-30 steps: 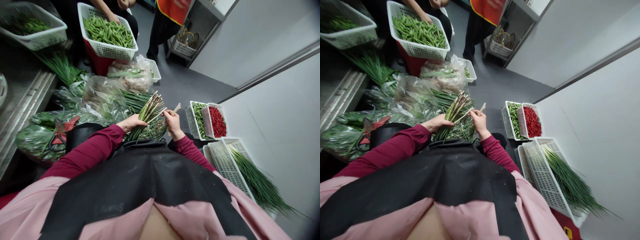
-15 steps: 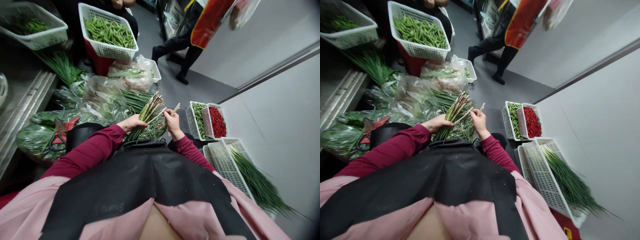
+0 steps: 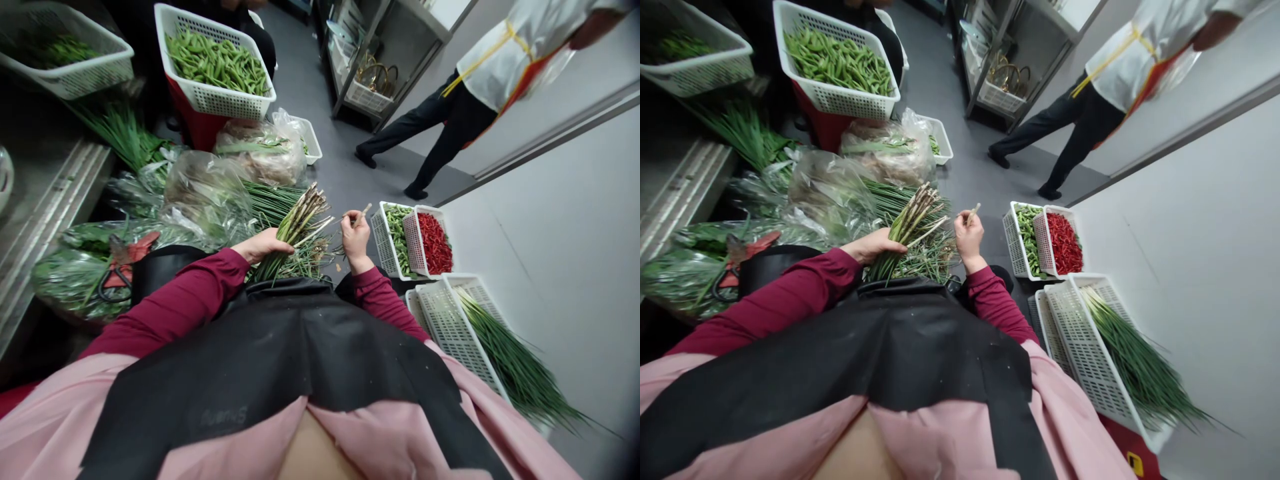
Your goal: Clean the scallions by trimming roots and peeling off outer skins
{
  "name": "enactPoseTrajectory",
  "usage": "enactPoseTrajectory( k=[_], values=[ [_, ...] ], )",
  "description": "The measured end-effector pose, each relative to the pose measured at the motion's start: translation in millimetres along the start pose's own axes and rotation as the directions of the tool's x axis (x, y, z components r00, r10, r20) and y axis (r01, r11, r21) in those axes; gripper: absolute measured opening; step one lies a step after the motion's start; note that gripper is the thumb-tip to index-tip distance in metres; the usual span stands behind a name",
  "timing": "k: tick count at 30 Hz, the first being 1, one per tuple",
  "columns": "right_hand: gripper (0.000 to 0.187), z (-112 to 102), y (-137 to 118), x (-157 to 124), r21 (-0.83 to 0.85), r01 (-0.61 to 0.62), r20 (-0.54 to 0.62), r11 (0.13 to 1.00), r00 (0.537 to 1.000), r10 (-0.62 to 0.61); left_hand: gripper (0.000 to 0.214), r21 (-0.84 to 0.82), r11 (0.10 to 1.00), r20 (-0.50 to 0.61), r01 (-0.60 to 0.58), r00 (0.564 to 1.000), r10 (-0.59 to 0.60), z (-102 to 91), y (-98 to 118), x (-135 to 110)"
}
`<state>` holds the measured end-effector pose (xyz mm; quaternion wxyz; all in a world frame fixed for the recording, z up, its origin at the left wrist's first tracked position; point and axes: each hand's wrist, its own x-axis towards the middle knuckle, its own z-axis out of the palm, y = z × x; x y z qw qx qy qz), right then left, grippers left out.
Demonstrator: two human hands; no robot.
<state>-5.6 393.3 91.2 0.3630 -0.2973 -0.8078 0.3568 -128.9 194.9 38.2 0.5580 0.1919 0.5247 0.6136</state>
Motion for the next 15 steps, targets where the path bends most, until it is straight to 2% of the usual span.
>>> enactPoseTrajectory(
  k=[3,5,8,11,13,15],
  values=[
    [0.015,-7.1,5.0,14.1,-0.013,-0.040,-0.066,0.999,0.997,0.039,0.034,-0.007,1.000,0.013,0.006,1.000,-0.006,0.1,0.0,-0.2],
    [0.026,-9.8,10.4,16.5,-0.041,-0.108,0.043,0.993,0.993,0.109,0.034,-0.005,1.000,0.002,0.001,1.000,-0.001,-0.1,0.3,-0.2],
    [0.036,-7.5,18.0,4.1,-0.111,-0.180,0.278,0.977,0.939,0.205,0.035,-0.005,1.000,-0.028,-0.007,1.000,0.006,-0.7,1.0,0.2],
    [0.021,2.3,17.5,-19.7,-0.068,-0.155,0.327,0.986,0.930,0.169,0.036,-0.024,1.000,-0.040,0.002,0.999,-0.003,-1.3,0.6,1.3],
    [0.025,11.7,10.3,-33.3,0.032,-0.157,0.361,0.987,0.923,0.135,0.036,-0.037,0.999,-0.035,0.009,0.999,-0.010,-1.1,-0.4,2.4],
    [0.023,22.1,-0.3,-40.8,0.128,-0.206,0.421,0.970,0.897,0.135,0.037,-0.041,0.999,-0.027,0.015,0.999,-0.016,-0.2,-1.5,3.4]
  ],
)
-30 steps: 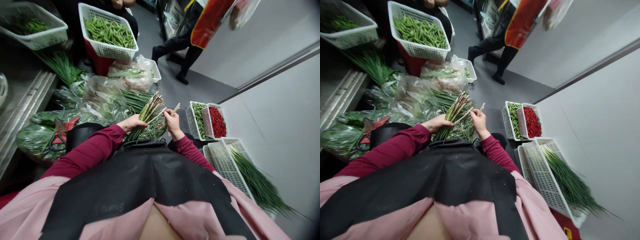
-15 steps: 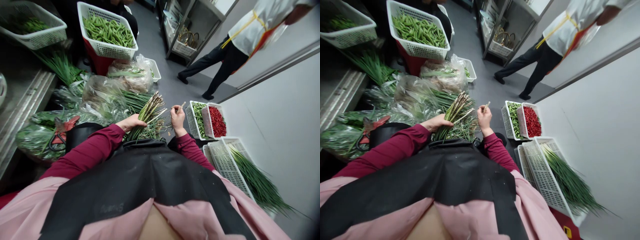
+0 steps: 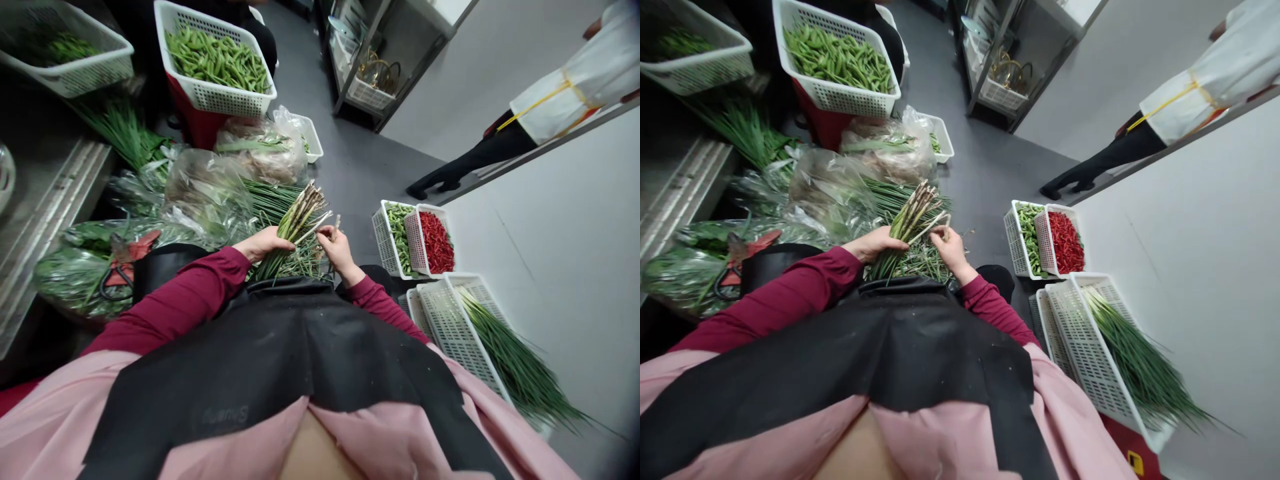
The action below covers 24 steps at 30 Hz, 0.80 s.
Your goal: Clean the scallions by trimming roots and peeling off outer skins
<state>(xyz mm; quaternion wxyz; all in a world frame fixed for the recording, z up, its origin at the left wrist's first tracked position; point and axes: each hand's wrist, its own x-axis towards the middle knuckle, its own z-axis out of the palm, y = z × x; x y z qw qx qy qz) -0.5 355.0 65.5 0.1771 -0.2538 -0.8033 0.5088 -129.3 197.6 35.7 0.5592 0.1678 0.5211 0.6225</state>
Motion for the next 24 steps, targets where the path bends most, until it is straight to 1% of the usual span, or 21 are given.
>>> enactPoseTrajectory(
  k=[2,4,6,7,10,11,12,13,15,17,18,22,24],
  values=[
    [0.026,11.2,-7.6,1.1,0.091,-0.063,0.050,0.994,0.997,0.059,0.037,0.002,1.000,0.008,0.010,1.000,-0.010,0.9,-0.9,0.6],
    [0.030,17.4,-11.2,4.4,0.167,-0.161,0.077,0.973,0.986,0.150,0.038,-0.015,1.000,0.032,0.017,0.999,-0.017,1.0,-1.2,0.5],
    [0.030,18.1,-9.1,7.3,0.247,-0.214,0.058,0.945,0.977,0.206,0.036,-0.059,0.998,0.064,0.011,0.998,-0.008,-0.1,-0.5,0.0],
    [0.030,16.7,-6.4,8.4,0.288,-0.209,0.024,0.935,0.977,0.211,0.034,-0.084,0.996,0.078,0.007,0.997,0.000,-1.0,0.1,-0.4],
    [0.027,10.6,2.4,9.9,0.375,-0.130,-0.119,0.918,0.975,0.186,0.029,-0.124,0.992,0.094,-0.003,0.995,0.015,-3.1,2.7,-1.4],
    [0.026,9.4,3.9,9.8,0.392,-0.118,-0.141,0.912,0.972,0.186,0.028,-0.131,0.991,0.099,0.000,0.995,0.013,-3.2,3.5,-1.7],
    [0.027,9.3,4.0,9.3,0.407,-0.123,-0.135,0.905,0.972,0.193,0.028,-0.136,0.991,0.108,0.005,0.994,0.009,-2.9,4.0,-1.9],
    [0.029,10.4,2.9,8.4,0.422,-0.145,-0.102,0.895,0.973,0.205,0.027,-0.140,0.990,0.121,0.013,0.993,0.004,-2.2,4.3,-2.1],
    [0.030,15.5,-2.5,5.7,0.442,-0.212,0.012,0.872,0.973,0.230,0.027,-0.144,0.989,0.159,0.032,0.987,-0.009,-0.4,4.1,-2.0],
    [0.032,21.8,-9.1,2.3,0.449,-0.279,0.117,0.849,0.960,0.254,0.029,-0.146,0.988,0.193,0.045,0.981,-0.016,1.3,3.3,-1.3],
    [0.033,24.2,-11.7,0.8,0.452,-0.303,0.144,0.839,0.953,0.266,0.032,-0.149,0.988,0.200,0.048,0.980,-0.017,1.8,2.9,-0.8],
    [0.039,23.5,-12.0,-3.1,0.508,-0.338,0.139,0.792,0.940,0.312,0.038,-0.165,0.986,0.159,0.039,0.987,-0.013,2.4,3.5,2.4],
    [0.040,19.9,-8.0,-4.2,0.544,-0.356,0.179,0.760,0.934,0.310,0.037,-0.171,0.985,0.116,0.023,0.993,-0.003,3.0,4.6,4.1]
  ],
)
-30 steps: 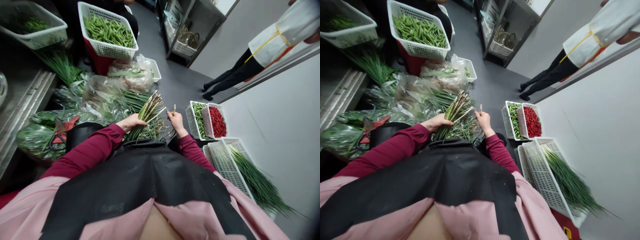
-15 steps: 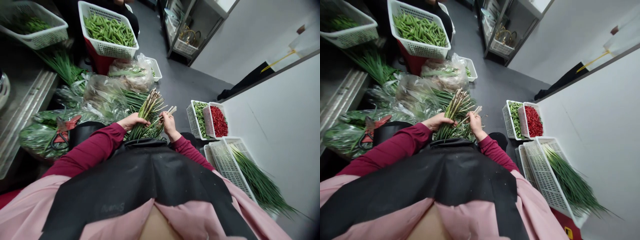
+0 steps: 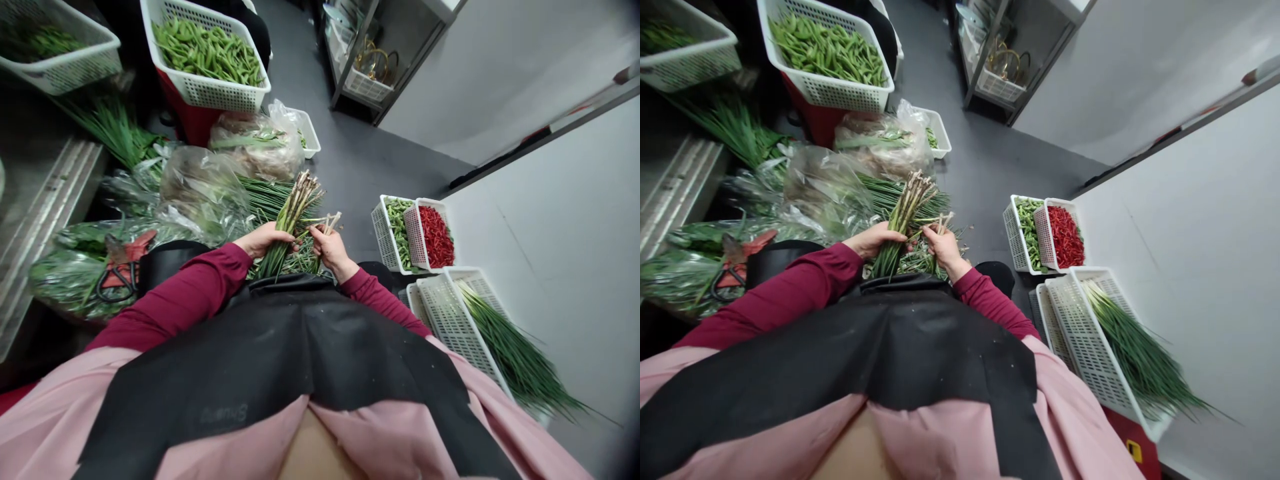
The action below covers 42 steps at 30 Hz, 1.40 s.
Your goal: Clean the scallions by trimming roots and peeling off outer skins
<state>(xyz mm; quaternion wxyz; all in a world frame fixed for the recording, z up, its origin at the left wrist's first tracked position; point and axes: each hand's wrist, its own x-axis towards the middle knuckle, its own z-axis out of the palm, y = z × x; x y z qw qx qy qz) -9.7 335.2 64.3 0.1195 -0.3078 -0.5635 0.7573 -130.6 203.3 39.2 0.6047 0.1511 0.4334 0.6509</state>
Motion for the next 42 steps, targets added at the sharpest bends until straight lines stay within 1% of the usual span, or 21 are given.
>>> enactPoseTrajectory(
  k=[2,4,6,8,10,13,15,17,20,23,26,30,33,38,42],
  values=[
    [0.041,-4.0,1.9,-0.4,0.035,-0.023,0.048,0.999,0.999,0.021,0.035,0.007,1.000,-0.045,-0.024,0.999,0.024,1.1,0.7,1.7],
    [0.042,-5.7,3.5,-1.0,0.053,-0.029,0.060,0.998,0.998,0.026,0.032,0.022,0.998,-0.090,-0.054,0.994,0.056,1.9,1.0,3.1],
    [0.040,-7.1,3.4,-1.1,0.057,-0.007,0.041,0.998,0.999,0.004,0.029,0.035,0.996,-0.116,-0.082,0.990,0.086,1.6,1.5,4.2],
    [0.036,-11.6,0.9,0.1,0.039,0.052,-0.003,0.998,0.999,-0.051,0.027,0.045,0.994,-0.142,-0.101,0.984,0.107,0.0,2.9,4.6],
    [0.033,-20.6,-3.5,3.1,-0.024,0.132,-0.097,0.991,0.986,-0.134,0.027,0.054,0.992,-0.176,-0.110,0.977,0.118,-2.3,5.4,4.7],
    [0.031,-36.2,-8.8,9.6,-0.220,0.199,-0.239,0.955,0.938,-0.251,0.028,0.071,0.990,-0.238,-0.125,0.962,0.138,-4.0,9.1,4.6],
    [0.030,-40.1,-7.6,13.5,-0.332,0.196,-0.269,0.923,0.918,-0.292,0.028,0.093,0.987,-0.256,-0.134,0.955,0.154,-2.3,9.0,5.0],
    [0.031,-34.7,-1.6,15.8,-0.368,0.188,-0.260,0.911,0.920,-0.295,0.028,0.121,0.984,-0.237,-0.133,0.958,0.159,1.8,5.6,6.0],
    [0.031,-14.4,10.9,15.4,-0.327,0.175,-0.221,0.928,0.941,-0.256,0.034,0.157,0.974,-0.182,-0.165,0.964,0.193,8.6,-4.5,9.1],
    [0.031,4.6,18.0,11.6,-0.266,0.125,-0.183,0.956,0.967,-0.178,0.046,0.176,0.959,-0.162,-0.222,0.954,0.251,11.0,-13.7,12.6],
    [0.031,10.9,16.9,7.6,-0.205,0.063,-0.152,0.977,0.984,-0.095,0.047,0.172,0.958,-0.176,-0.228,0.950,0.258,9.0,-15.7,13.9],
    [0.032,6.2,11.7,3.6,-0.151,0.021,-0.092,0.988,0.995,-0.035,0.042,0.129,0.962,-0.188,-0.240,0.947,0.262,6.5,-9.4,11.4],
    [0.028,1.9,9.2,2.2,-0.134,0.024,-0.082,0.991,0.996,-0.035,0.038,0.130,0.968,-0.183,-0.215,0.954,0.236,7.4,-4.0,8.1],
    [0.027,-5.8,2.4,4.9,-0.055,0.092,-0.107,0.994,0.989,-0.098,0.031,0.172,0.976,-0.162,-0.130,0.974,0.159,10.4,1.8,1.2],
    [0.027,-18.2,-12.0,12.3,-0.007,0.181,-0.191,0.983,0.965,-0.179,0.029,0.198,0.978,-0.158,-0.064,0.983,0.096,8.7,2.9,-3.3]
  ],
)
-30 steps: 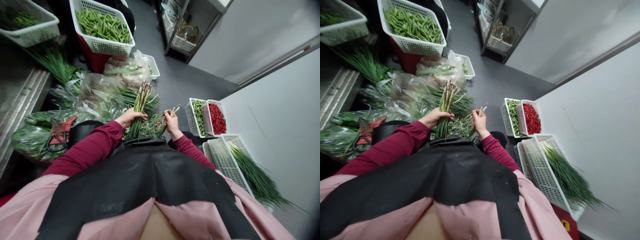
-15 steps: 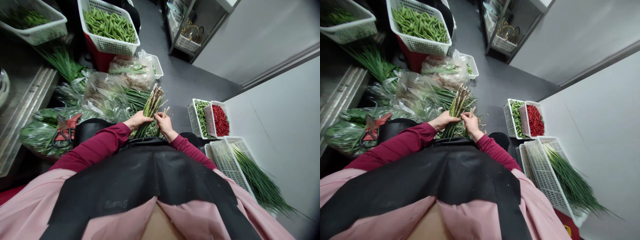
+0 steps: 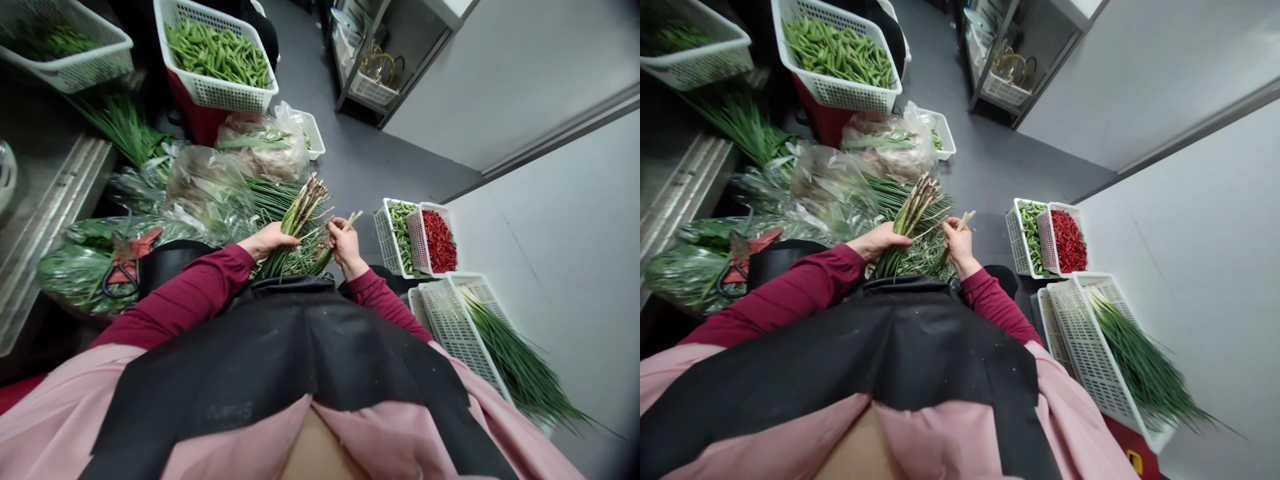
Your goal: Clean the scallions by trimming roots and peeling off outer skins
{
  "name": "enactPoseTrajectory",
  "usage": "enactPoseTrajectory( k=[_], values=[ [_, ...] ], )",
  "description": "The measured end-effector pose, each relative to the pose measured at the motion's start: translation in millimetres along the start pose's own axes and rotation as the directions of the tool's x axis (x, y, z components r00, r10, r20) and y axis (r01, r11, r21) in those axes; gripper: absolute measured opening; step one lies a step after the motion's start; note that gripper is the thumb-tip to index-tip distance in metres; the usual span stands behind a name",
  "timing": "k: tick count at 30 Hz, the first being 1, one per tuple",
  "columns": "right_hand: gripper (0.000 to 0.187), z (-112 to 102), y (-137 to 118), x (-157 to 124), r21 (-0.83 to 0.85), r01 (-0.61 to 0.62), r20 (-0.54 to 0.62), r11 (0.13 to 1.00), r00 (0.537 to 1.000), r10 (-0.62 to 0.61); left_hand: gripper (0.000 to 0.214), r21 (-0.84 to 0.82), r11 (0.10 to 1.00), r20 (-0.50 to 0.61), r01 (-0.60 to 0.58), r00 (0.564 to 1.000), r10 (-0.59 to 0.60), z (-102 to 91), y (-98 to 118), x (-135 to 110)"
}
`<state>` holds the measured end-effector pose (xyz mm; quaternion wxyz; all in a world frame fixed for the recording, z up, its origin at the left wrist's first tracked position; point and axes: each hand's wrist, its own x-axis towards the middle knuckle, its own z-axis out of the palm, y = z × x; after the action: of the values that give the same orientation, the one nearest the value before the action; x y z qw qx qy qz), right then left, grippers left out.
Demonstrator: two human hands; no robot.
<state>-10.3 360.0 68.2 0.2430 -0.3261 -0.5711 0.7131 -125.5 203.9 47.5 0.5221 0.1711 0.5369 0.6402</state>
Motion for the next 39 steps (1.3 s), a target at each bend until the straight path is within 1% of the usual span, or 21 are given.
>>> enactPoseTrajectory(
  k=[6,8,10,11,12,13,14,15,16,17,19,22,25,27,30,32,33,34,36,38,39],
  values=[
    [0.024,-29.7,-31.3,35.6,0.009,0.108,-0.188,0.994,0.977,-0.104,0.027,0.029,0.999,0.042,-0.021,0.999,0.020,-7.7,-5.0,-1.7],
    [0.022,-41.3,-37.9,47.7,-0.032,0.156,-0.279,0.987,0.947,-0.158,0.027,0.045,0.999,0.047,-0.019,0.999,0.017,-9.2,-4.9,-2.3],
    [0.019,-50.0,-37.1,54.0,-0.134,0.192,-0.339,0.972,0.913,-0.227,0.028,0.051,0.998,0.037,-0.019,0.999,0.017,-9.9,-3.2,-3.1],
    [0.019,-52.4,-33.2,53.9,-0.211,0.187,-0.315,0.959,0.916,-0.248,0.028,0.050,0.999,0.029,-0.020,0.999,0.019,-10.1,-2.0,-3.4],
    [0.019,-53.1,-26.9,51.5,-0.302,0.164,-0.246,0.939,0.938,-0.243,0.028,0.046,0.999,0.016,-0.024,1.000,0.023,-10.2,-0.6,-3.7],
    [0.018,-52.2,-18.6,46.8,-0.397,0.125,-0.145,0.909,0.970,-0.197,0.029,0.042,0.999,0.003,-0.028,1.000,0.028,-10.3,0.7,-3.9],
    [0.017,-49.7,-9.1,40.5,-0.486,0.079,-0.034,0.870,0.993,-0.109,0.029,0.038,0.999,-0.008,-0.033,0.999,0.033,-10.4,1.8,-3.9],
    [0.016,-45.9,0.8,33.1,-0.556,0.040,0.064,0.830,0.998,-0.005,0.029,0.034,0.999,-0.017,-0.036,0.999,0.037,-10.5,2.5,-3.7],
    [0.015,-41.0,10.1,25.2,-0.601,0.011,0.126,0.799,0.989,0.081,0.029,0.029,0.999,-0.021,-0.037,0.999,0.038,-10.7,2.8,-3.4],
    [0.014,-35.3,18.0,17.6,-0.619,0.000,0.155,0.785,0.980,0.123,0.029,0.023,0.999,-0.021,-0.033,0.999,0.033,-10.9,2.4,-2.7],
    [0.014,-22.7,27.4,4.7,-0.596,0.020,0.154,0.803,0.984,0.090,0.029,0.006,1.000,-0.013,-0.018,1.000,0.018,-11.2,0.1,-0.9],
    [0.022,-2.5,27.0,-6.8,-0.491,0.068,0.142,0.868,0.990,0.003,0.030,-0.026,1.000,-0.004,0.001,1.000,-0.001,-10.7,-5.5,2.3],
    [0.028,14.7,22.0,-11.0,-0.378,0.016,0.184,0.926,0.981,0.059,0.034,-0.051,0.999,0.037,0.017,0.999,-0.015,-9.2,-9.1,3.5],
    [0.030,19.9,20.9,-10.4,-0.306,-0.028,0.171,0.952,0.982,0.084,0.035,-0.074,0.997,0.096,0.035,0.995,-0.028,-9.2,-9.5,2.9],
    [0.027,15.2,18.6,-3.8,-0.139,0.008,0.021,0.990,1.000,-0.005,0.032,-0.115,0.992,0.178,0.049,0.984,-0.028,-11.4,-8.1,1.4],
    [0.024,7.9,13.6,2.1,-0.017,0.040,-0.100,0.999,0.994,-0.042,0.030,-0.143,0.988,0.201,0.054,0.979,-0.024,-12.7,-6.9,0.9],
    [0.023,5.1,10.3,4.1,0.028,0.043,-0.130,0.999,0.991,-0.039,0.030,-0.156,0.986,0.208,0.057,0.978,-0.023,-12.8,-6.3,0.8],
    [0.024,3.6,6.9,4.9,0.055,0.028,-0.120,0.998,0.993,-0.021,0.031,-0.162,0.985,0.219,0.062,0.975,-0.025,-12.5,-5.9,0.8],
    [0.027,5.7,1.4,2.5,0.051,-0.032,-0.004,0.998,0.999,0.033,0.031,-0.158,0.985,0.253,0.071,0.967,-0.029,-10.8,-5.6,0.8],
    [0.032,13.2,-1.0,-3.4,-0.001,-0.094,0.119,0.996,0.989,0.093,0.032,-0.144,0.987,0.285,0.073,0.958,-0.030,-9.0,-5.8,0.8],
    [0.035,17.4,-1.4,-6.4,-0.028,-0.113,0.147,0.993,0.982,0.116,0.032,-0.138,0.988,0.295,0.074,0.955,-0.031,-8.4,-6.0,0.8]
  ],
)
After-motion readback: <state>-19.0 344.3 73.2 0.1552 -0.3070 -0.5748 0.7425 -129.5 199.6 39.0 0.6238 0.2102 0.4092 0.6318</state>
